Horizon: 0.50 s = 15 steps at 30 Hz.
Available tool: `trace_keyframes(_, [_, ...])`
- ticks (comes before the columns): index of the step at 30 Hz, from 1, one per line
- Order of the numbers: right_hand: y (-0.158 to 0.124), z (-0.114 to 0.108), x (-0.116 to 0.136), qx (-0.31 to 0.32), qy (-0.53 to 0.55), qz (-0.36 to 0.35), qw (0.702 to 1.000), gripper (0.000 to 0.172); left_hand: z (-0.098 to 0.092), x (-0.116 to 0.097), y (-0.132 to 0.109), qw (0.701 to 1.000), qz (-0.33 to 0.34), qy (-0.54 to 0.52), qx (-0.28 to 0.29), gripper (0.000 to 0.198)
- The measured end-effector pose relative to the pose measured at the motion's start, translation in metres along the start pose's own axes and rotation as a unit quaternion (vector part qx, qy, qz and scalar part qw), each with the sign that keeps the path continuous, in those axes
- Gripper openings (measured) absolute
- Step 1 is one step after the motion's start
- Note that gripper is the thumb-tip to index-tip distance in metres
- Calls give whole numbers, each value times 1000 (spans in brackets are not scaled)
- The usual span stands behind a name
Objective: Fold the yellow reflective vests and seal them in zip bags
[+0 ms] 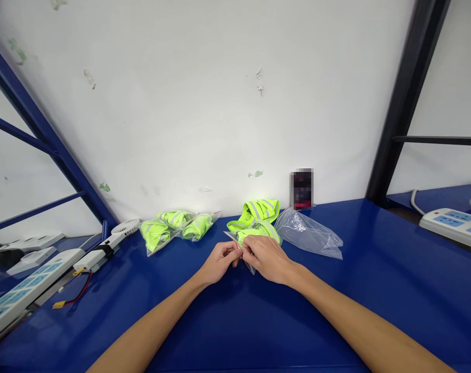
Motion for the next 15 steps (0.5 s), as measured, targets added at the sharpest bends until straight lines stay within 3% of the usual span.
trace_keyframes(3, [1, 3, 1, -19, 27, -5, 999, 23, -7, -2, 5, 999, 10, 22, -35, 29])
trace_keyframes(7, [3, -2, -2, -42, 81, -3, 996, 23, -11, -6, 7, 998, 29, 36, -40, 24])
trace_keyframes(12, [0, -27, -21, -133, 205, 47, 968, 31, -21, -5, 1, 983, 54, 162, -69, 30])
trace_keyframes(15, [-3, -37, -24, -159, 198, 34, 967, 33, -32, 0, 0, 961, 52, 251, -103, 34])
Point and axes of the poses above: each hand's wrist, its own y-axis towards the middle knuckle, its own z-axis out of the palm, x = y × z, the point moved 8 cm from there along y, towards the middle knuckle, and after that the axes turned 11 degrees about y, right-handed, at the moved point
